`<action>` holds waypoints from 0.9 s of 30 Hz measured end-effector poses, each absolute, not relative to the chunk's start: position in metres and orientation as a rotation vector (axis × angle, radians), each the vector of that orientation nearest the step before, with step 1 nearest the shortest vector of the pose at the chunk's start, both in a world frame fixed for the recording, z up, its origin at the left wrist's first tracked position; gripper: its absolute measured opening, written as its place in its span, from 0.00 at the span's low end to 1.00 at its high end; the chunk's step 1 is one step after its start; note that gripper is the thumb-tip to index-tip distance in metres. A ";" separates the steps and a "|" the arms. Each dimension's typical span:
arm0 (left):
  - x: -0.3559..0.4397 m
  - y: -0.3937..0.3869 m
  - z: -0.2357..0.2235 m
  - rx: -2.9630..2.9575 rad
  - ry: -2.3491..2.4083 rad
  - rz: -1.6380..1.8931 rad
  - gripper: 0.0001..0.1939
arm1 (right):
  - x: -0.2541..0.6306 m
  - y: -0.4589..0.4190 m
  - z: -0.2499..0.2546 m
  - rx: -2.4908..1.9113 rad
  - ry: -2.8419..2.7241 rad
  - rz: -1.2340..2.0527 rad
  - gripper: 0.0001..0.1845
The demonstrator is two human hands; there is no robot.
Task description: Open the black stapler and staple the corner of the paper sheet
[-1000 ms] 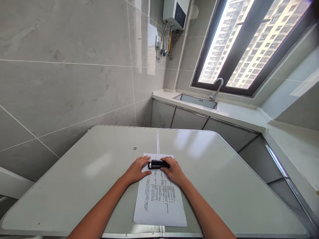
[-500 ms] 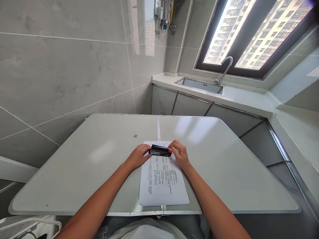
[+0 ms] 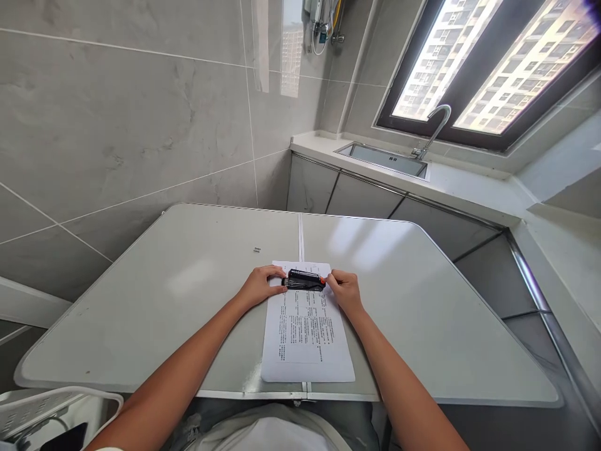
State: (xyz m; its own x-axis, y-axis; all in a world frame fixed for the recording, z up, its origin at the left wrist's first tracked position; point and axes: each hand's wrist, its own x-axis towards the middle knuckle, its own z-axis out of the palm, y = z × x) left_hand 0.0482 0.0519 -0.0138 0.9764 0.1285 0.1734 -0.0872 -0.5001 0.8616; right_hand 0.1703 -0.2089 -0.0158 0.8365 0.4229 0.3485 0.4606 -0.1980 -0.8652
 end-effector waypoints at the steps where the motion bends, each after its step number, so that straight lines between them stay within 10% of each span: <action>1: 0.048 0.052 -0.014 2.078 0.035 0.259 0.16 | 0.170 -0.210 -0.017 -1.819 -0.661 -0.025 0.24; 11: 0.046 0.051 -0.013 2.080 0.031 0.240 0.16 | 0.168 -0.197 0.025 -1.893 -1.000 -0.029 0.09; 16: 0.039 0.048 0.002 1.697 0.030 0.361 0.42 | 0.170 -0.188 0.018 -1.930 -1.220 0.205 0.29; 22: 0.038 0.053 0.006 0.919 0.169 0.298 0.21 | 0.165 -0.188 -0.003 -1.930 -1.031 0.188 0.16; 27: 0.043 0.057 0.000 0.714 0.295 0.109 0.26 | 0.150 -0.183 0.003 -1.884 -0.993 -0.121 0.14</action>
